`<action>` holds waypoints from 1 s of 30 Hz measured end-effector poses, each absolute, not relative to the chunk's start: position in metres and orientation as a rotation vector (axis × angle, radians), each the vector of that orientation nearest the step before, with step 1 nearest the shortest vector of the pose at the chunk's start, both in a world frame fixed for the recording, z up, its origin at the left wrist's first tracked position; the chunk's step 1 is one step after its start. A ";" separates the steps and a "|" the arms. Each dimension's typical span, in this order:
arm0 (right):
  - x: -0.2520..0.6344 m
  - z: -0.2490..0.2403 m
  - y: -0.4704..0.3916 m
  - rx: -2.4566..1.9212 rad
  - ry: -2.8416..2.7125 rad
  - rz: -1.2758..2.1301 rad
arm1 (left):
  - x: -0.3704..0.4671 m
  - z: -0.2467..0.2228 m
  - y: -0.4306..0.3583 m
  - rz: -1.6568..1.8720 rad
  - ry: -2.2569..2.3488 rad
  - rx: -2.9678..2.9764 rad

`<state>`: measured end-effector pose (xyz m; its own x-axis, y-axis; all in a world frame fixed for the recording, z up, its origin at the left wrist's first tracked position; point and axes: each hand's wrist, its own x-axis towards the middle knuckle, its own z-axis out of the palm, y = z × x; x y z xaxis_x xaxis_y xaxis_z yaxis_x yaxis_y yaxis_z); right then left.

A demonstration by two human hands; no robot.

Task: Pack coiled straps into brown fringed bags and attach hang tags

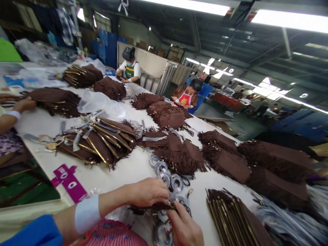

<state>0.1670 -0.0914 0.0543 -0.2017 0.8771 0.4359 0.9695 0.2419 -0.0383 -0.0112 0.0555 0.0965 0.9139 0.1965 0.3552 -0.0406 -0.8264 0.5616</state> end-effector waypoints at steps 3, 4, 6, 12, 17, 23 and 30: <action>0.184 0.067 -0.091 -1.731 -2.117 -0.381 | -0.013 0.088 0.070 0.594 0.089 2.706; 0.194 0.071 -0.093 -1.756 -2.079 -0.407 | -0.022 0.085 0.080 0.611 0.137 2.768; 0.217 0.075 -0.097 -1.825 -1.958 -0.489 | -0.046 0.075 0.103 0.614 0.332 2.854; 0.241 0.018 -0.103 -1.845 -1.867 -0.413 | -0.112 0.012 0.151 0.283 0.931 2.825; 0.224 -0.055 -0.113 -1.860 -1.954 -0.116 | -0.096 -0.044 0.120 0.193 0.957 2.620; 0.223 -0.070 -0.129 -1.900 -1.991 0.000 | -0.057 -0.089 0.078 0.178 0.507 2.489; 0.211 -0.042 -0.113 -1.916 -1.827 0.134 | -0.044 -0.096 0.072 0.285 0.444 2.276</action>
<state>0.2109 -0.1130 -0.0419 0.1011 0.9613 0.2562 0.9138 0.0122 -0.4061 -0.0444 0.0725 -0.0965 0.9137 0.4013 0.0644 0.2251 -0.6316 0.7419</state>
